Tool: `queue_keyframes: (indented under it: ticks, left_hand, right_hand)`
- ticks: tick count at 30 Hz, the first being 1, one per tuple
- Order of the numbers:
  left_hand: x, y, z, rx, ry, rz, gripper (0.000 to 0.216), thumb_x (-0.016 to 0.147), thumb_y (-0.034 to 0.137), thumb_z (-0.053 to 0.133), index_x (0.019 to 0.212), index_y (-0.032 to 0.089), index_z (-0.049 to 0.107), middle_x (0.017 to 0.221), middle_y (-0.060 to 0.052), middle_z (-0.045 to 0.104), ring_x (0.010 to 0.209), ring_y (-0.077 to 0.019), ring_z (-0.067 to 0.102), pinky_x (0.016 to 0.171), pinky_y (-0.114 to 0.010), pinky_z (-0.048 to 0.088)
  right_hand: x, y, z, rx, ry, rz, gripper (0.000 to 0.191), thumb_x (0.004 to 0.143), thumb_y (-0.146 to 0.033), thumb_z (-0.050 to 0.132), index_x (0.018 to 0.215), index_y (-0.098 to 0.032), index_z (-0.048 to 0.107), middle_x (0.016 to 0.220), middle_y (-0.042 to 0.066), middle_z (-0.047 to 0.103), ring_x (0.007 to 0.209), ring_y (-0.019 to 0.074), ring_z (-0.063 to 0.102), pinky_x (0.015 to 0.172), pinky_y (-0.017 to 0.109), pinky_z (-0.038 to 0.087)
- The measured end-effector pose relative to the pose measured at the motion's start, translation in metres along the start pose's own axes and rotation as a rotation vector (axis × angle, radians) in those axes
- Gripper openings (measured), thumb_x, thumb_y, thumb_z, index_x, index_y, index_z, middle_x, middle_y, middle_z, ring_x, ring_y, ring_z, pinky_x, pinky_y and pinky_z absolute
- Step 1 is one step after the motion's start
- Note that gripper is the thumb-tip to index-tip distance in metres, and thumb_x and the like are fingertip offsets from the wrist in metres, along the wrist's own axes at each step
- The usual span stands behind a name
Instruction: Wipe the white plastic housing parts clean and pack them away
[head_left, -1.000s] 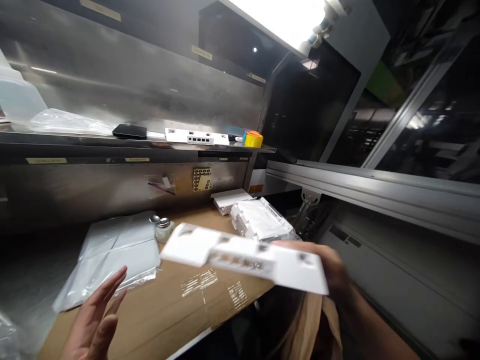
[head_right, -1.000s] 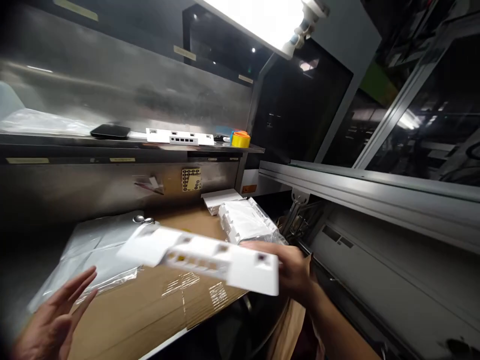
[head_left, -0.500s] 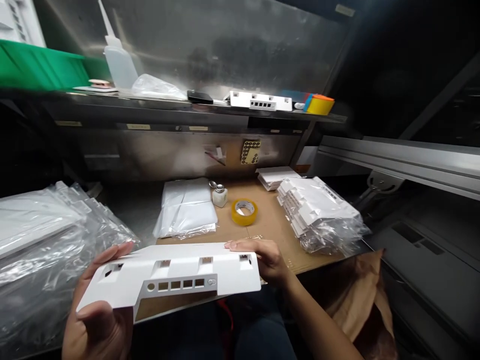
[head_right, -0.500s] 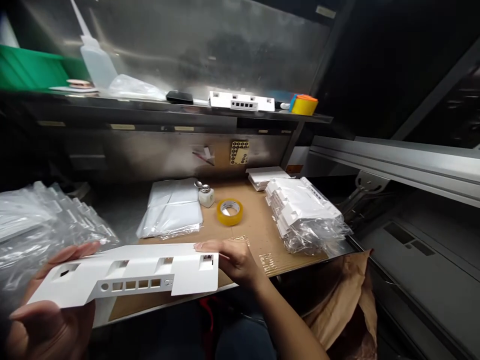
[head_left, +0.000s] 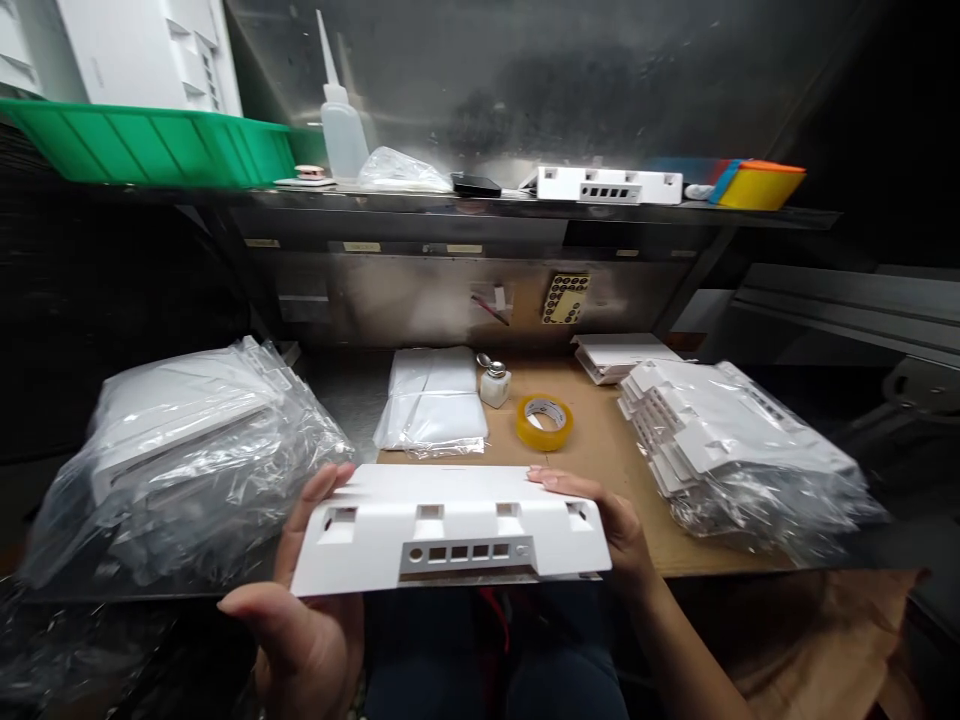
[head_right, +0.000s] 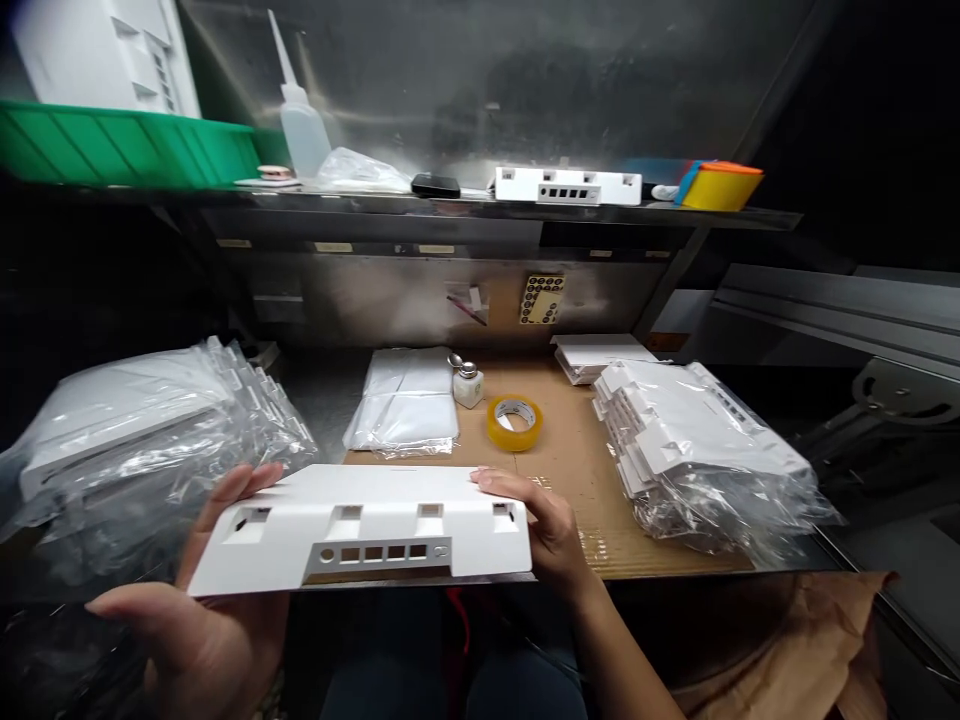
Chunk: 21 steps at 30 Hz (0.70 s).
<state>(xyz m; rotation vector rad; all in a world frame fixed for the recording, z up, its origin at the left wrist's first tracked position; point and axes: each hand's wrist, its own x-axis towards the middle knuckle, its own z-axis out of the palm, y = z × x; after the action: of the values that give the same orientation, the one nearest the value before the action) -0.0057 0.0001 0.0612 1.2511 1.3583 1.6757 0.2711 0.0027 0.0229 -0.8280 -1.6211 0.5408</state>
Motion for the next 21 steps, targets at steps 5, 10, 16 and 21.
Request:
queue_keyframes:
  ticks: [5, 10, 16, 21]
  left_hand:
    - [-0.006, 0.010, 0.012, -0.370, 0.073, -0.251, 0.091, 0.087, 0.087, 0.014, 0.137, 0.029, 0.063, 0.158, -0.003, 0.052, 0.148, -0.0392, 0.041, 0.112, -0.053, 0.050]
    - [0.008, 0.016, -0.001, -0.721, 0.061, -0.448, 0.059, 0.092, 0.071, 0.054, 0.132, 0.030, 0.069, 0.149, -0.002, 0.061, 0.149, -0.0293, 0.041, 0.124, -0.043, 0.032]
    - [0.020, -0.019, -0.027, -1.019, -0.574, -0.706, 0.025, 0.093, 0.036, 0.064, 0.094, 0.020, 0.083, 0.099, -0.007, 0.083, 0.122, -0.0343, 0.068, 0.116, -0.047, 0.046]
    - [0.012, -0.044, -0.035, -1.030, -0.433, -0.726, 0.014, 0.082, 0.024, 0.073, 0.089, 0.019, 0.084, 0.089, -0.002, 0.083, 0.084, -0.0284, 0.080, 0.087, -0.033, 0.065]
  right_hand:
    - [-0.011, 0.010, -0.005, -0.023, 0.000, -0.020, 0.033, 0.096, -0.027, 0.065, 0.129, -0.029, 0.068, 0.127, 0.010, 0.074, 0.121, 0.0335, 0.069, 0.102, 0.053, 0.058]
    - [-0.022, 0.008, -0.010, -0.175, 0.002, -0.274, 0.038, 0.100, -0.019, 0.057, 0.137, -0.024, 0.063, 0.137, 0.014, 0.068, 0.131, 0.0370, 0.061, 0.105, 0.063, 0.054]
    - [-0.036, 0.006, -0.014, -0.376, 0.021, -0.312, 0.043, 0.098, -0.012, 0.057, 0.137, -0.029, 0.066, 0.161, 0.009, 0.044, 0.144, 0.0394, 0.047, 0.110, 0.062, 0.051]
    - [-0.045, 0.009, -0.006, -0.077, 0.256, 0.185, 0.053, 0.099, -0.027, 0.064, 0.149, -0.037, 0.051, 0.156, 0.008, 0.051, 0.142, 0.0315, 0.052, 0.115, 0.052, 0.049]
